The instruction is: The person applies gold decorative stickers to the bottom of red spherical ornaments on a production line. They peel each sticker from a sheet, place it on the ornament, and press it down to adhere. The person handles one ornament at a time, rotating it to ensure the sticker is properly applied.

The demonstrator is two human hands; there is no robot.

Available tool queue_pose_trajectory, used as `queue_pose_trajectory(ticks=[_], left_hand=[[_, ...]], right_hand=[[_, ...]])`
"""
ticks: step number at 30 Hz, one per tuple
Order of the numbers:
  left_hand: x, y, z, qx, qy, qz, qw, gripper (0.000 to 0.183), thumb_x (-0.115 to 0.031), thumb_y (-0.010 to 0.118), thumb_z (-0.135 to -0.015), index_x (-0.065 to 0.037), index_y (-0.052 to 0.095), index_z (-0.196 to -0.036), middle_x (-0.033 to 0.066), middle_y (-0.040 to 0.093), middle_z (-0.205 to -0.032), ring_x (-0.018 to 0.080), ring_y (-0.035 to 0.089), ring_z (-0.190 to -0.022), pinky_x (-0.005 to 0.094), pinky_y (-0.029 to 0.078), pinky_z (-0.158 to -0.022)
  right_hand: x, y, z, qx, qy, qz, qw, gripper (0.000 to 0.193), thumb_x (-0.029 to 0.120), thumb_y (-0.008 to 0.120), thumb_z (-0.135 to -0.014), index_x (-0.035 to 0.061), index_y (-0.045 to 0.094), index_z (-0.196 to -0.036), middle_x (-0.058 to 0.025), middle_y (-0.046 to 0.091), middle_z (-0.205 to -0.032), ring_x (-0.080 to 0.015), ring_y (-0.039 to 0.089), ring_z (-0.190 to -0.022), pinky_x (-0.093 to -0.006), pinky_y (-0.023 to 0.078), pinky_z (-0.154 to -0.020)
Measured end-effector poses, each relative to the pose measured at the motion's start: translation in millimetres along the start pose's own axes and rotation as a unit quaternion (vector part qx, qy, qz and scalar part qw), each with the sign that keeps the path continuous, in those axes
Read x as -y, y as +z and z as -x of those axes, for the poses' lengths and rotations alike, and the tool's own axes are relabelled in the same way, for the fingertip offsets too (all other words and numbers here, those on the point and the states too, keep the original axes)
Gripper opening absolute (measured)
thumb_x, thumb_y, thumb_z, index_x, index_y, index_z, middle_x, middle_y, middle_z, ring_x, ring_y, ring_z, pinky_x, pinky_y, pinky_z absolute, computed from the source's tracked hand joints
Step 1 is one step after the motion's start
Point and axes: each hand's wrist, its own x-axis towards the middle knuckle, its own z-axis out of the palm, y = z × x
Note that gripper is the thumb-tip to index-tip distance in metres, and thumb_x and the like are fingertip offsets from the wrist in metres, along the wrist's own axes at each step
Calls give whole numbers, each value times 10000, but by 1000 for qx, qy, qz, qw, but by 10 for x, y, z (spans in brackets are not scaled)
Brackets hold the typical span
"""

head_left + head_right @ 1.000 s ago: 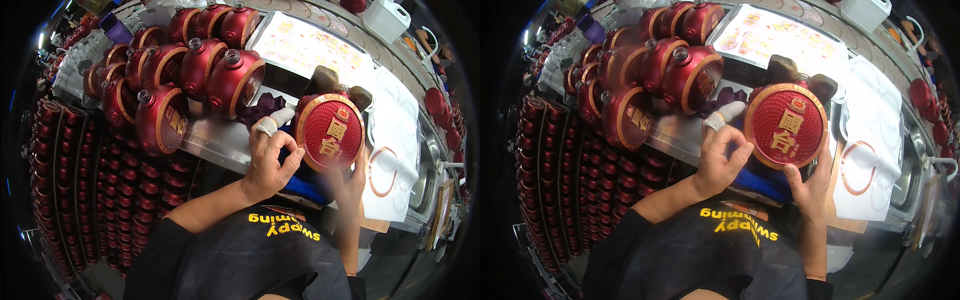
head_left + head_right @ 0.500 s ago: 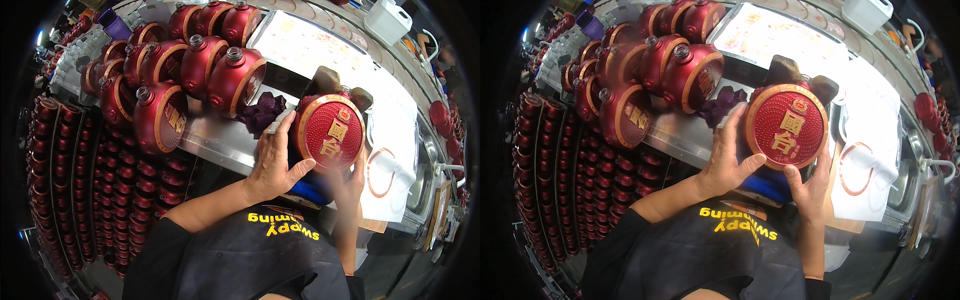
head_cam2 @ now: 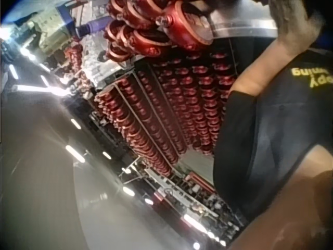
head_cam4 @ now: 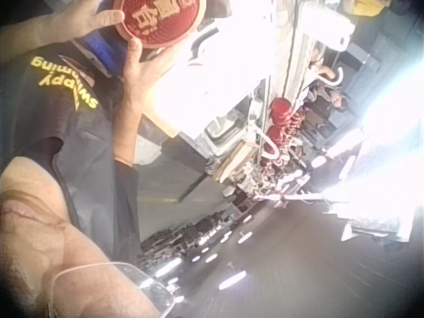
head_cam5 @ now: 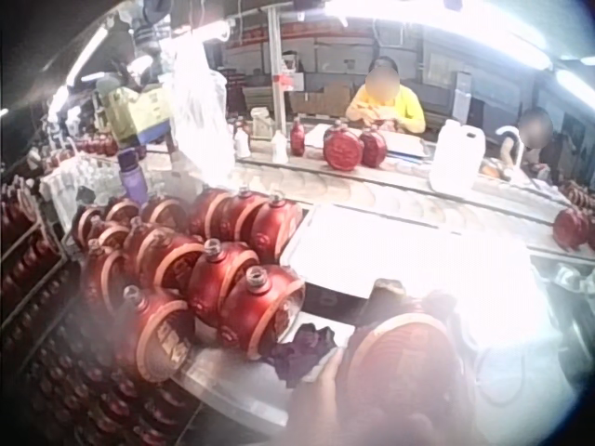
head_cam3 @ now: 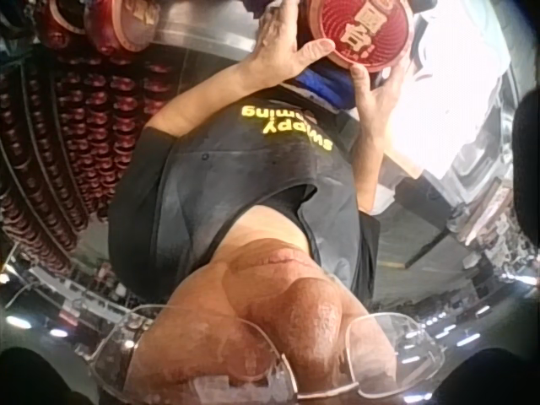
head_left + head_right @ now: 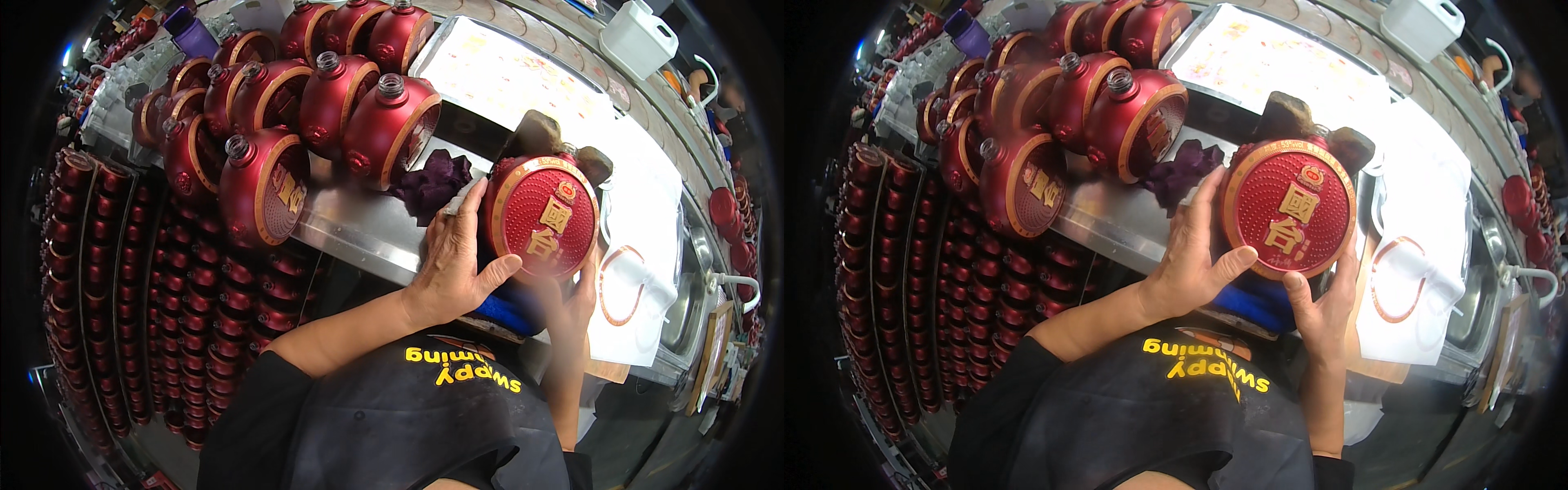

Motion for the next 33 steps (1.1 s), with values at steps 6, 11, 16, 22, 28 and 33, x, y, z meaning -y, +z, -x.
queue_pose_trajectory(ticks=[6, 11, 16, 22, 28, 33], left_hand=[[35, 5, 24, 5, -3, 18, 1000, 960, -480, 663, -995, 68, 180, -1616, 296, 406, -1543, 427, 432, -1363, 506, 278, -1177], [31, -37, 1, 17, -9, 38, 999, 963, -485, 653, -999, 67, 167, -1620, 302, 402, -1540, 433, 428, -1359, 509, 276, -1174], [-113, -19, 30, 2, 29, -69, 997, 1098, -538, 705, -939, 57, 99, -1634, 310, 343, -1573, 467, 382, -1379, 565, 243, -1177], [-61, 12, 7, 23, 3, -23, 999, 1145, -538, 732, -916, 58, 73, -1639, 312, 333, -1586, 467, 362, -1420, 572, 224, -1188], [48, 16, 24, 17, -17, 53, 998, 1011, -486, 687, -980, 75, 147, -1624, 314, 366, -1576, 443, 390, -1429, 504, 267, -1209], [145, 12, -13, 29, -52, 181, 982, 877, -514, 544, -1066, 82, 195, -1608, 291, 370, -1574, 396, 368, -1450, 471, 250, -1226]], right_hand=[[18, -13, 2, 10, 7, 2, 1000, 968, 575, 763, -901, -49, 387, -1538, -218, 533, -1420, -345, 492, -1328, -450, 364, -1135], [3, -6, 4, 9, 18, -9, 1000, 970, 574, 766, -899, -52, 389, -1535, -222, 530, -1425, -347, 490, -1325, -454, 361, -1135], [-20, -17, 8, 10, 14, -10, 1000, 965, 585, 758, -905, -54, 396, -1532, -220, 535, -1410, -338, 499, -1324, -447, 372, -1129], [-55, -17, 3, -5, -25, 12, 1000, 741, 254, 766, -904, -44, 457, -1508, -169, 595, -1402, -243, 608, -1228, -369, 480, -1055], [-50, -10, -2, -8, -31, 27, 999, 775, 262, 771, -890, -42, 442, -1523, -179, 564, -1439, -259, 575, -1289, -386, 455, -1089], [-30, -17, 14, 4, -3, 3, 1000, 963, 481, 775, -902, -78, 353, -1561, -243, 528, -1440, -354, 502, -1368, -449, 375, -1150]])
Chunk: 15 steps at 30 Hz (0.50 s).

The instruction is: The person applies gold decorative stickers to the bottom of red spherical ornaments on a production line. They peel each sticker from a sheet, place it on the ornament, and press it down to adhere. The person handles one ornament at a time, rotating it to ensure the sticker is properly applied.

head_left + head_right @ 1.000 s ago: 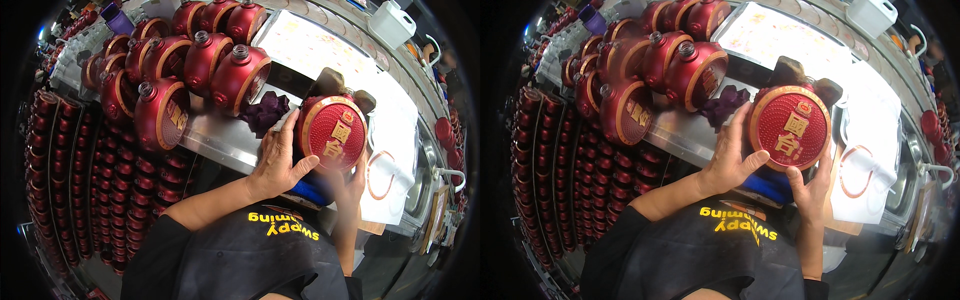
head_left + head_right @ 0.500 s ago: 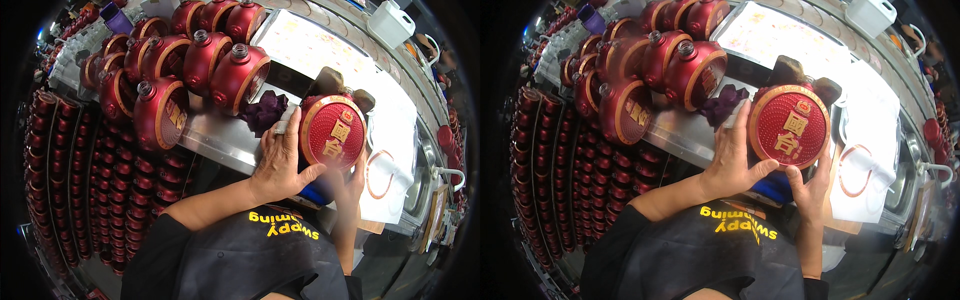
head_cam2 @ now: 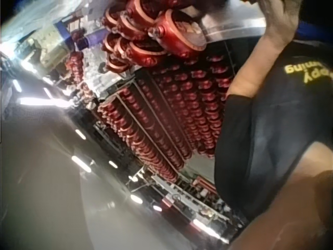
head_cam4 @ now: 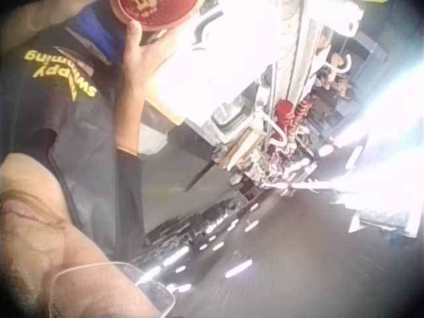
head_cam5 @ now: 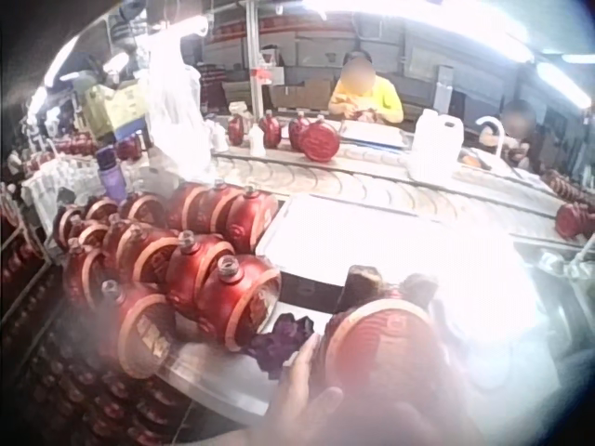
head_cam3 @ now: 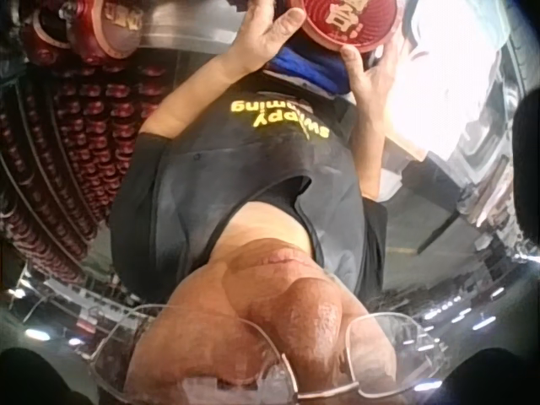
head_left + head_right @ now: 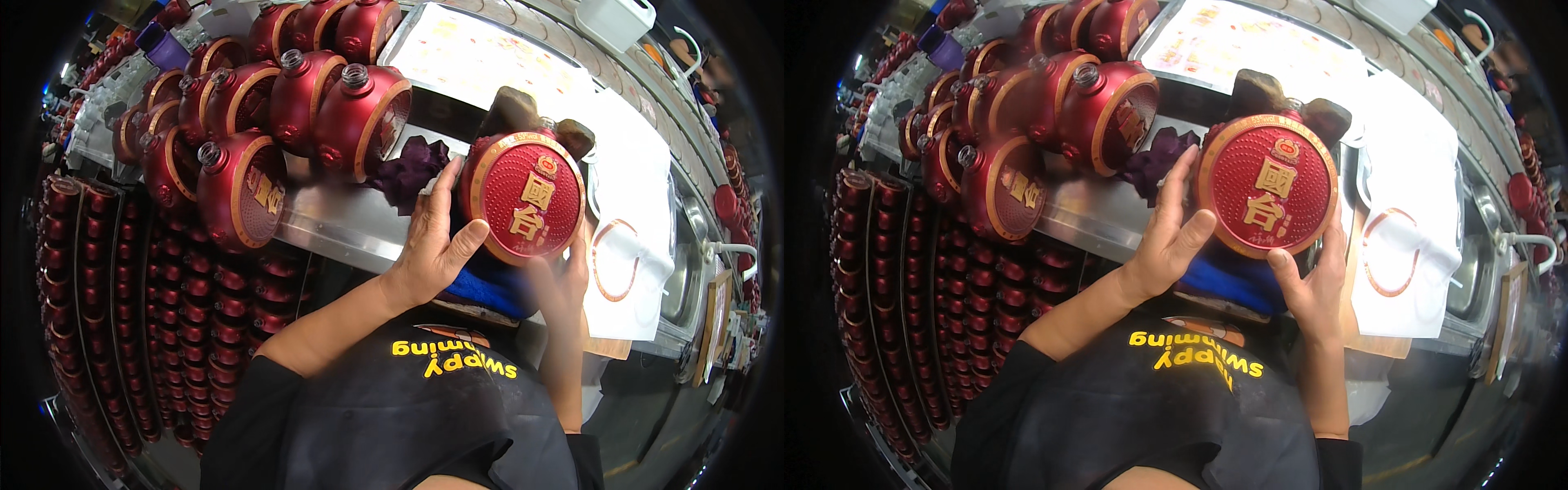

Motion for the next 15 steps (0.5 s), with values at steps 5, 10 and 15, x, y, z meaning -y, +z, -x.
queue_pose_trajectory(ticks=[5, 10, 15], left_hand=[[5, -17, -14, 18, -22, 23, 999, 869, -505, 551, -1066, 60, 190, -1619, 280, 365, -1580, 391, 351, -1455, 468, 234, -1229], [2, -37, -21, 28, -11, 14, 999, 854, -484, 536, -1079, 74, 179, -1617, 279, 356, -1591, 384, 345, -1459, 468, 222, -1234], [8, -55, -20, 29, -9, 20, 999, 863, -488, 533, -1078, 89, 180, -1613, 280, 362, -1587, 390, 354, -1455, 466, 223, -1234]], right_hand=[[-73, -46, -8, 31, 5, -21, 999, 940, 448, 741, -937, -95, 317, -1578, -269, 479, -1505, -360, 450, -1431, -455, 336, -1190], [-149, -88, -1, 52, 30, -65, 996, 892, 404, 714, -965, -97, 311, -1582, -280, 458, -1529, -374, 427, -1453, -460, 303, -1212], [-135, -67, 9, 40, 35, -32, 998, 871, 403, 712, -966, -96, 332, -1570, -275, 465, -1528, -383, 427, -1452, -465, 292, -1217]])
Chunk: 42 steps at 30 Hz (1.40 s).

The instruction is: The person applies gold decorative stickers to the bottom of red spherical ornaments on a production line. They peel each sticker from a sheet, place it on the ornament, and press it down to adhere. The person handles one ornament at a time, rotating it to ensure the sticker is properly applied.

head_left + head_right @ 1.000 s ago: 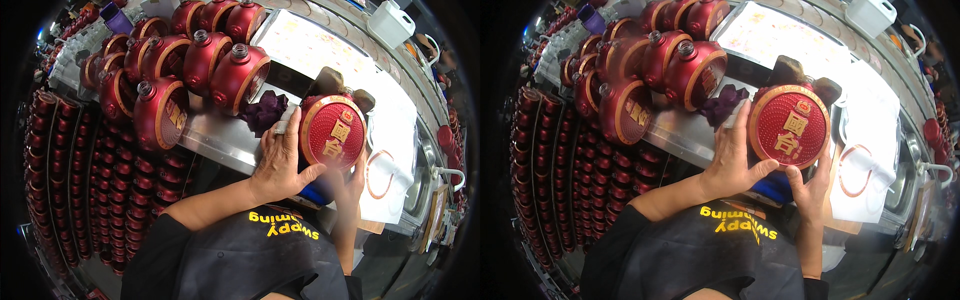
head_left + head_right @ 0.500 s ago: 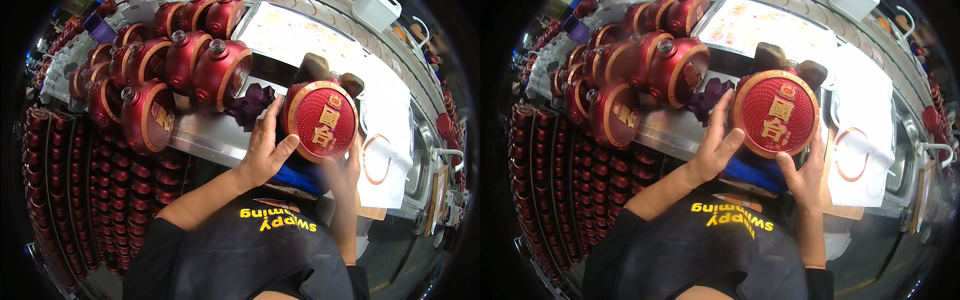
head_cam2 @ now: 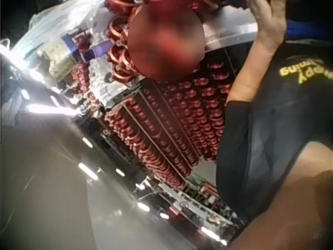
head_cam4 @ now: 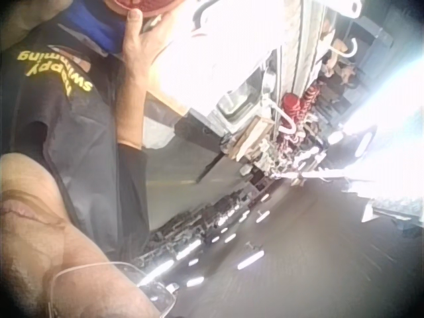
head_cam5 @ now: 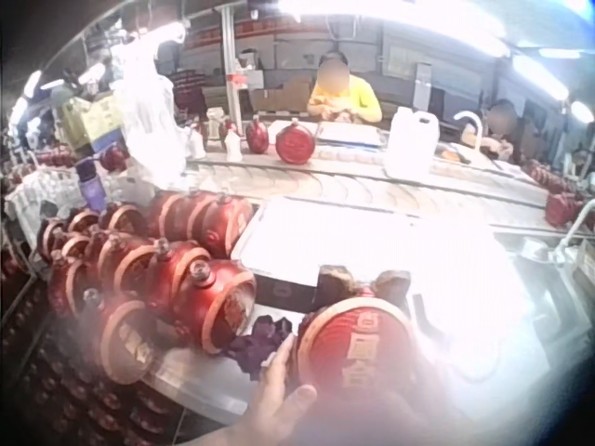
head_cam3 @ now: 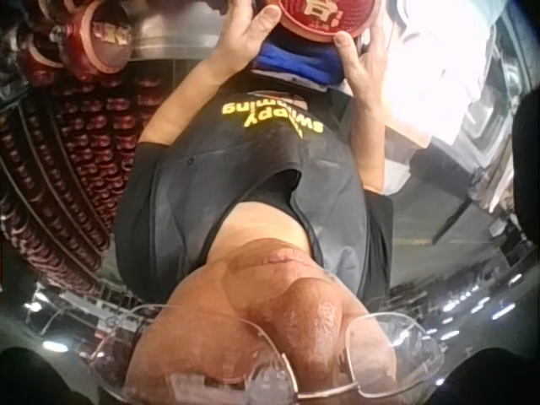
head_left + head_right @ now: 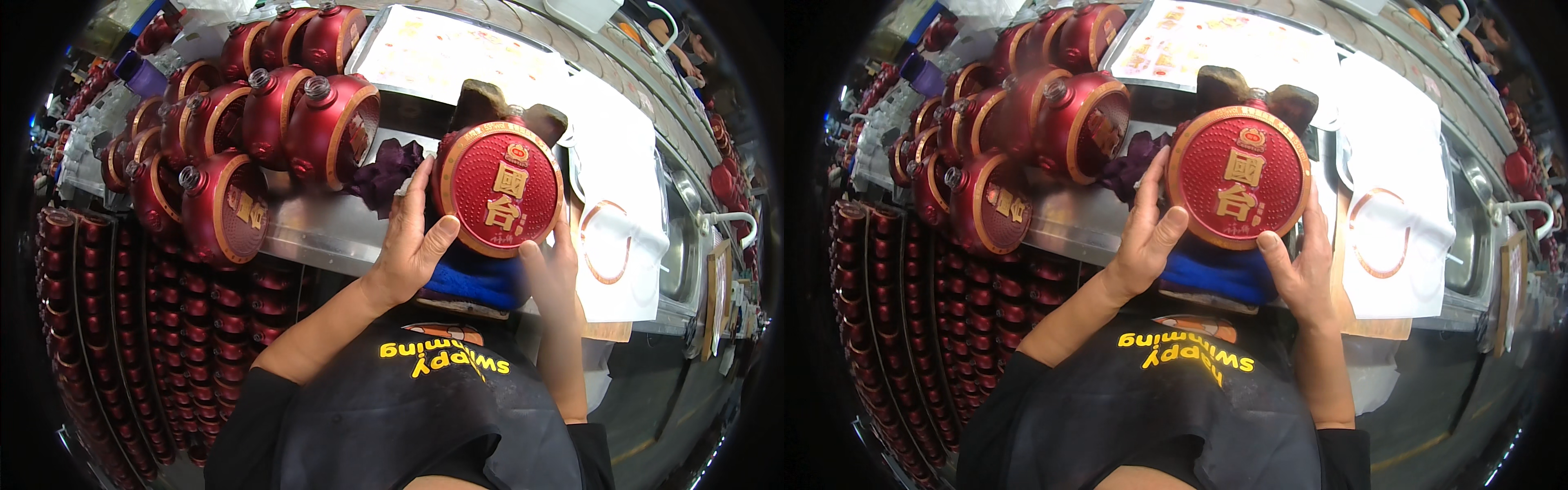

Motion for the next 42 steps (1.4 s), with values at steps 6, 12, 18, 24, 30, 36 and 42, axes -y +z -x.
queue_pose_trajectory(ticks=[6, 12, 18, 24, 30, 36, 42], left_hand=[[-19, 30, 8, -17, 21, -94, 995, 967, -559, 609, -1017, 79, 191, -1612, 291, 381, -1567, 422, 380, -1432, 488, 256, -1214], [-1, 13, -10, -21, 13, -75, 997, 963, -567, 608, -1014, 69, 199, -1610, 304, 408, -1545, 426, 417, -1399, 495, 270, -1202], [-46, 14, -20, -26, 16, -113, 993, 950, -563, 611, -1010, 65, 216, -1603, 305, 445, -1517, 426, 436, -1387, 501, 269, -1192], [-57, -17, -19, -14, 34, -121, 992, 994, -563, 645, -986, 63, 189, -1610, 311, 408, -1537, 435, 403, -1413, 515, 244, -1206], [-41, -16, -5, -5, 27, -121, 992, 1017, -548, 669, -974, 65, 170, -1615, 314, 376, -1558, 438, 378, -1433, 518, 228, -1217], [-31, -24, -9, -2, 29, -102, 994, 1009, -548, 654, -983, 62, 165, -1620, 319, 376, -1561, 442, 384, -1427, 520, 227, -1218], [-17, -43, -3, 11, 23, -85, 996, 993, -549, 621, -1003, 60, 148, -1628, 324, 367, -1568, 444, 382, -1429, 517, 220, -1219]], right_hand=[[43, 18, -28, 8, 2, -6, 1000, 934, 484, 717, -954, -98, 325, -1571, -258, 477, -1517, -364, 438, -1442, -455, 311, -1203], [34, 19, -15, 13, 14, -47, 999, 948, 500, 723, -953, -93, 318, -1572, -244, 487, -1494, -345, 461, -1411, -445, 337, -1181], [35, 33, -28, -7, -14, -6, 1000, 942, 532, 722, -954, -84, 346, -1560, -239, 499, -1476, -340, 475, -1394, -434, 345, -1173], [91, 30, -17, -5, 7, -17, 1000, 938, 542, 721, -955, -84, 357, -1551, -242, 499, -1476, -339, 479, -1391, -430, 351, -1166], [65, 51, -11, -24, -13, -23, 999, 937, 544, 724, -952, -85, 367, -1546, -247, 499, -1474, -339, 487, -1385, -433, 362, -1159], [58, 43, -8, -18, -5, -20, 1000, 936, 559, 714, -954, -83, 372, -1544, -244, 499, -1474, -338, 483, -1390, -440, 366, -1157], [92, 54, -7, -25, -19, -7, 999, 953, 568, 718, -949, -77, 362, -1553, -239, 490, -1480, -334, 482, -1391, -440, 367, -1160]])
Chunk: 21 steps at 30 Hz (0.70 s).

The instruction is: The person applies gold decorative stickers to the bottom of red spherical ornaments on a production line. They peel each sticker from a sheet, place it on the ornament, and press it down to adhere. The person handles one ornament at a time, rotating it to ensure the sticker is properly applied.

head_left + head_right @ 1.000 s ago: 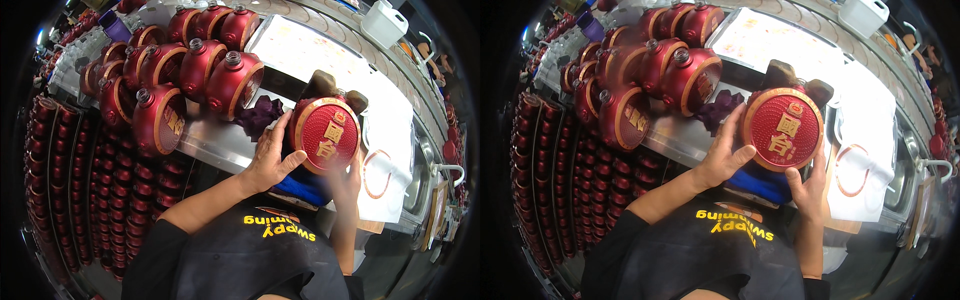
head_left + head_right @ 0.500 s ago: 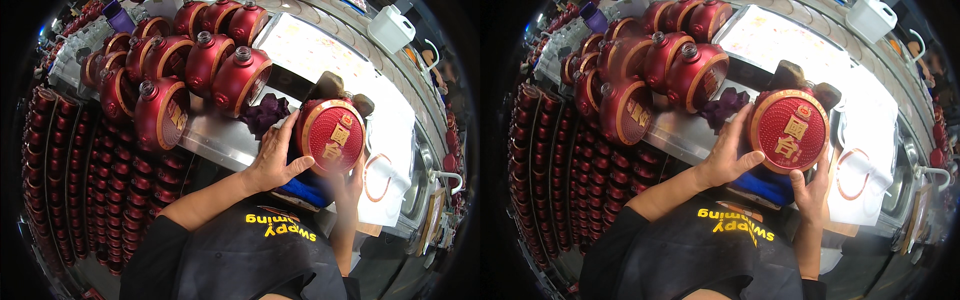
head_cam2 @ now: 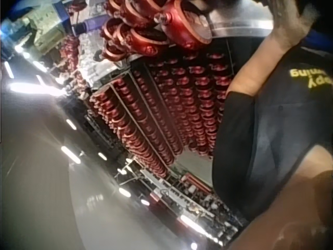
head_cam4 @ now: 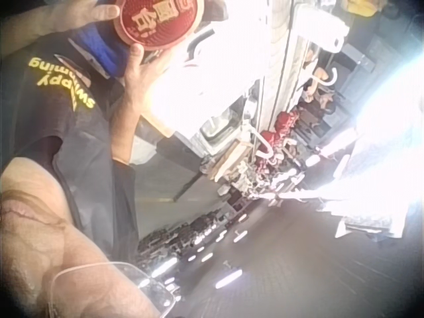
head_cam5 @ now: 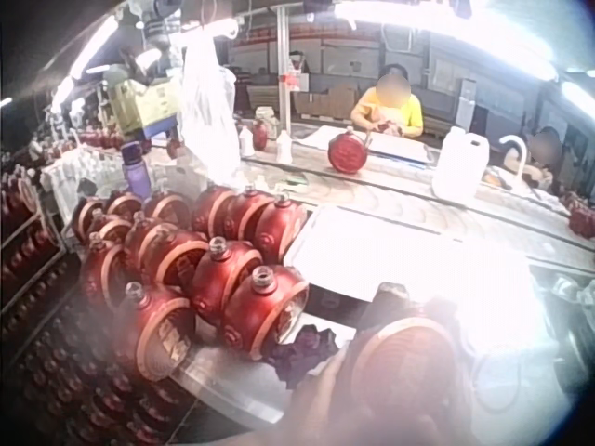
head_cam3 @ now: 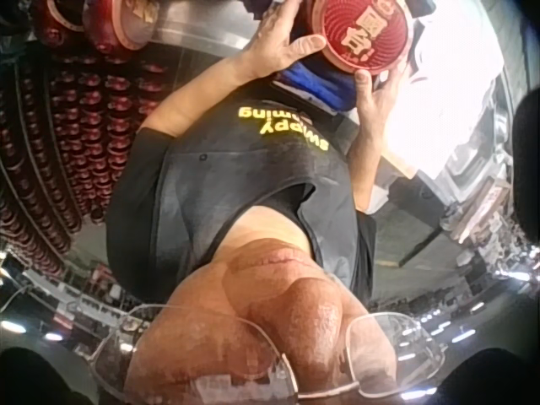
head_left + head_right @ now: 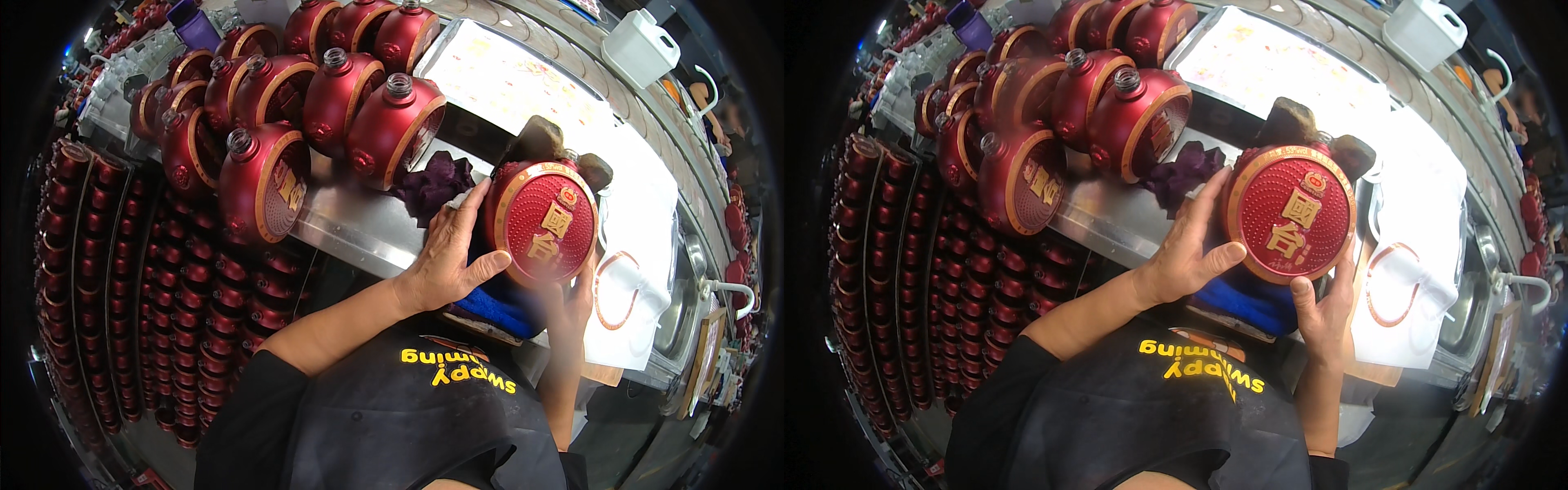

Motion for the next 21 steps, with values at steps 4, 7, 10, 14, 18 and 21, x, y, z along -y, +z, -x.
queue_pose_trajectory(ticks=[4, 7, 10, 14, 18, 21], left_hand=[[16, -13, 4, 3, 9, -6, 1000, 997, -547, 616, -1008, 61, 131, -1633, 330, 360, -1569, 446, 370, -1437, 514, 212, -1222], [18, -20, 2, 11, 6, -1, 1000, 1003, -552, 612, -1009, 62, 123, -1634, 331, 360, -1567, 445, 362, -1442, 513, 208, -1225], [1, -9, -7, 2, 4, -4, 1000, 1020, -565, 619, -1000, 62, 122, -1632, 336, 369, -1557, 448, 367, -1440, 522, 207, -1222], [-30, 29, -22, -10, 1, -49, 999, 1038, -570, 645, -981, 77, 143, -1619, 340, 375, -1553, 450, 375, -1439, 523, 219, -1219], [-35, 30, -26, -10, 1, -68, 998, 1027, -548, 671, -976, 102, 179, -1601, 330, 371, -1562, 443, 378, -1445, 507, 249, -1219], [-23, 26, -29, -8, 4, -50, 999, 1045, -560, 655, -976, 87, 139, -1615, 343, 374, -1553, 455, 376, -1439, 528, 208, -1220]], right_hand=[[10, 2, 4, -1, 11, -5, 1000, 968, 569, 723, -945, -73, 347, -1564, -238, 477, -1490, -332, 479, -1394, -439, 371, -1159], [9, 2, 5, 2, 13, -4, 1000, 969, 566, 725, -946, -72, 344, -1567, -237, 477, -1489, -331, 482, -1392, -438, 375, -1156], [6, 1, 6, -1, 9, -8, 1000, 959, 559, 724, -949, -74, 347, -1563, -235, 491, -1474, -329, 492, -1381, -437, 378, -1152], [1, -13, 5, 10, 8, 4, 1000, 934, 538, 721, -957, -78, 353, -1557, -234, 507, -1458, -328, 502, -1368, -436, 382, -1146], [2, -18, 2, 12, 12, 7, 1000, 912, 520, 718, -964, -79, 359, -1552, -235, 509, -1458, -329, 501, -1369, -434, 381, -1145], [7, -11, -1, 3, -3, 11, 1000, 914, 520, 719, -964, -80, 358, -1551, -233, 506, -1464, -329, 498, -1372, -432, 378, -1148]])
